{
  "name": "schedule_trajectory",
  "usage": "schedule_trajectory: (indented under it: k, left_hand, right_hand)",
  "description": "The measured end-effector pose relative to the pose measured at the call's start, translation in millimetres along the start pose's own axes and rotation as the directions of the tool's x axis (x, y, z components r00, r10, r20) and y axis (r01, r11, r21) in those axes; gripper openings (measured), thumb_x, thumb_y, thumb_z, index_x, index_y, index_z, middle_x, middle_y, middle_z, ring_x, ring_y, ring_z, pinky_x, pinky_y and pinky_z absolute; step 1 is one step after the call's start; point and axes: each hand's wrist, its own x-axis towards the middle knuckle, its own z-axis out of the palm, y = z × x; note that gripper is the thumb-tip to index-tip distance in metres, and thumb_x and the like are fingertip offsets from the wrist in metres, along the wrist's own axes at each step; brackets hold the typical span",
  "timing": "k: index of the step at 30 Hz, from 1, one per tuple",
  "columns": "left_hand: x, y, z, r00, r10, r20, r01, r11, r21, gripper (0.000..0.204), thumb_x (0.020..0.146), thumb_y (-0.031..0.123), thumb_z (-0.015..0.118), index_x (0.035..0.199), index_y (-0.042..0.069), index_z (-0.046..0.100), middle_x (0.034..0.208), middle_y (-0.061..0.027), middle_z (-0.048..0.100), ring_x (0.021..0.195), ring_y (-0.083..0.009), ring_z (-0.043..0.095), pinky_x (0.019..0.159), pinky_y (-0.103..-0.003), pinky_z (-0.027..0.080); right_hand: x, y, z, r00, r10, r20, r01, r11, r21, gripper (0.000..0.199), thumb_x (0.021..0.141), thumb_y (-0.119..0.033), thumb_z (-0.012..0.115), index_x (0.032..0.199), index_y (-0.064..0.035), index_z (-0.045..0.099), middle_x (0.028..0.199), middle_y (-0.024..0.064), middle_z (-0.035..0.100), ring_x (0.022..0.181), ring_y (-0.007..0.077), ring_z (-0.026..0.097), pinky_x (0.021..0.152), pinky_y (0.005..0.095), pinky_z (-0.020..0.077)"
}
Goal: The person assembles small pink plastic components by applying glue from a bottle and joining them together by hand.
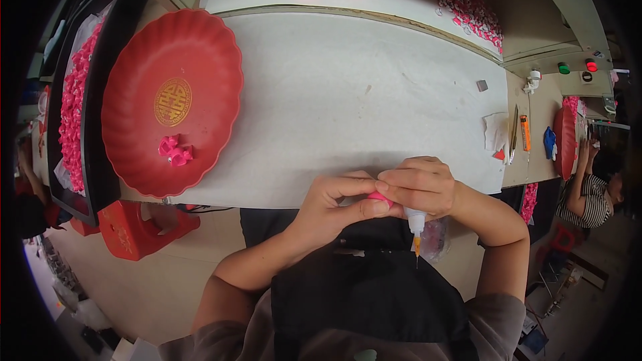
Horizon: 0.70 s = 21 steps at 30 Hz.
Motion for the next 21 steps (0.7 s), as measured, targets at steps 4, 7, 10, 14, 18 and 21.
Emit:
schedule_trajectory:
  k: [4, 7, 10, 14, 18, 21]
  left_hand:
    - [1, 4, 2, 1.000, -0.019, 0.002, 0.018, 1.000, 0.015, 0.016, 0.077, 0.003, 0.059, 0.092, -0.003, 0.060, 0.081, -0.0045, 0.057, 0.078, -0.0101, 0.054, 0.069, -0.022, 0.043]
    - [1, 4, 3, 1.000, -0.023, 0.018, 0.022, 0.999, 0.033, 0.015, 0.077, 0.002, 0.059, 0.091, -0.003, 0.060, 0.080, -0.0045, 0.057, 0.076, -0.0106, 0.055, 0.068, -0.022, 0.044]
    - [2, 3, 3, 1.000, -0.021, 0.020, 0.020, 0.999, 0.028, 0.014, 0.077, 0.002, 0.059, 0.090, -0.003, 0.061, 0.080, -0.0045, 0.057, 0.075, -0.0105, 0.055, 0.067, -0.021, 0.044]
    - [1, 2, 2, 1.000, -0.024, 0.016, 0.023, 0.999, 0.040, 0.015, 0.077, 0.003, 0.059, 0.091, -0.002, 0.061, 0.080, -0.0045, 0.057, 0.075, -0.0104, 0.055, 0.067, -0.021, 0.044]
    - [3, 2, 0, 1.000, -0.005, -0.003, 0.005, 0.998, 0.070, 0.018, 0.076, 0.006, 0.062, 0.093, -0.001, 0.060, 0.084, -0.0044, 0.058, 0.078, -0.0104, 0.055, 0.070, -0.022, 0.043]
    - [8, 3, -2, 0.995, 0.086, 0.044, -0.092, 0.987, 0.133, 0.020, 0.075, 0.007, 0.064, 0.093, 0.000, 0.059, 0.085, -0.0048, 0.059, 0.079, -0.0105, 0.055, 0.072, -0.022, 0.042]
  right_hand:
    - [-1, -2, 1, 0.999, 0.025, -0.023, -0.025, 1.000, 0.001, 0.022, 0.061, -0.010, 0.070, 0.078, -0.0007, 0.060, 0.084, 0.0090, 0.055, 0.055, 0.0166, 0.054, 0.045, 0.0231, 0.0449]
    - [-2, -3, 2, 0.999, 0.026, -0.027, -0.026, 1.000, 0.001, 0.022, 0.060, -0.010, 0.071, 0.077, -0.0008, 0.060, 0.083, 0.0092, 0.056, 0.055, 0.0168, 0.054, 0.046, 0.0234, 0.0452]
    - [-5, -3, 4, 0.999, 0.033, -0.041, -0.033, 0.999, -0.005, 0.022, 0.060, -0.010, 0.071, 0.077, -0.0009, 0.060, 0.083, 0.0092, 0.056, 0.055, 0.0170, 0.054, 0.046, 0.0237, 0.0455]
    - [-7, -4, 5, 0.998, 0.057, -0.034, -0.057, 0.998, 0.015, 0.024, 0.061, -0.011, 0.071, 0.079, -0.0009, 0.060, 0.083, 0.0094, 0.056, 0.056, 0.0177, 0.055, 0.047, 0.0239, 0.0459]
    - [-1, -8, 3, 0.969, 0.239, -0.064, -0.222, 0.953, 0.206, 0.031, 0.060, -0.006, 0.072, 0.088, -0.0015, 0.060, 0.089, 0.0107, 0.056, 0.066, 0.0179, 0.057, 0.053, 0.0243, 0.0476]
    - [1, -13, 5, 0.927, 0.361, -0.102, -0.324, 0.908, 0.265, 0.036, 0.060, -0.002, 0.072, 0.094, -0.0023, 0.060, 0.093, 0.0110, 0.055, 0.072, 0.0176, 0.057, 0.057, 0.0246, 0.0485]
